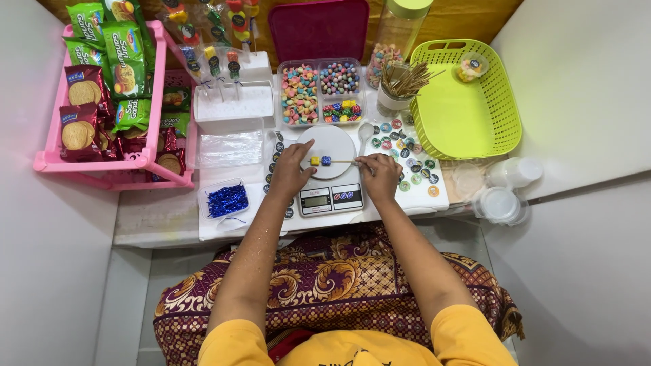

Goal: Assembling colorful candies onto a stick to create a candy skewer.

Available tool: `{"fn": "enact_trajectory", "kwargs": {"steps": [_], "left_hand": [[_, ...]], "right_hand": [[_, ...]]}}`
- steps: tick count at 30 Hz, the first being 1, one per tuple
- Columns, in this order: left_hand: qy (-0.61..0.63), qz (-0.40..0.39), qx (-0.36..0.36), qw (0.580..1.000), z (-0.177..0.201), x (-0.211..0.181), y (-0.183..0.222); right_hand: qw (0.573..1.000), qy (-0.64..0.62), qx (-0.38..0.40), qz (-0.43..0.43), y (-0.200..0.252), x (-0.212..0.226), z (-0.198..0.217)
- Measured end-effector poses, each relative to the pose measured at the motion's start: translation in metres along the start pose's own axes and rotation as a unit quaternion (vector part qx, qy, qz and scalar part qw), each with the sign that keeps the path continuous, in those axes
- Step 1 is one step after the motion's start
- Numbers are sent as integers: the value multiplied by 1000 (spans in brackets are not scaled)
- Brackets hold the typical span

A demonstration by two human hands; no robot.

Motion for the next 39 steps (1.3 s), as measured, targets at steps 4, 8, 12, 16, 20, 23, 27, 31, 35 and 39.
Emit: {"fn": "enact_trajectory", "kwargs": {"steps": [4, 8, 12, 16, 20, 23, 27, 31, 35, 39], "left_hand": [[-22, 4, 3, 1000, -8, 2, -1], [-20, 11, -9, 1000, -13, 3, -4], [-9, 14, -15, 1000, -19, 9, -3], [-11, 8, -15, 1000, -20, 9, -4], [-17, 8, -4, 1000, -18, 7, -4], [-46, 4, 8, 999, -19, 10, -4], [-90, -3, 39, 995, -5, 3, -11], [-50, -2, 43, 998, 10, -10, -34], [-95, -21, -43, 994, -17, -11, -77], [-155, -42, -71, 984, -58, -24, -131]], "right_hand": [[1000, 5, 4, -10, 1, 0, -1], [1000, 0, 3, -16, 0, 3, -2], [1000, 5, 5, -8, 1, 0, -6], [1000, 9, 3, -3, 1, 8, -2], [1000, 9, 5, 2, 1, 0, -4], [1000, -15, 8, 10, 5, -3, -3], [999, -36, 6, 36, 10, -5, 0], [998, -28, -21, 44, 12, -5, 3], [997, 0, -43, 60, 13, -12, -1], [993, 59, -42, 97, 15, -23, -7]]}}
Point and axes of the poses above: each hand's wrist, its own y-axis away from the middle knuckle, its own z-axis out of the back of the hand, x = y × z, the point moved 5 cm from there along -y, towards the middle knuckle, and after that the axes turned 13 degrees about -y, right-handed, at the moved point
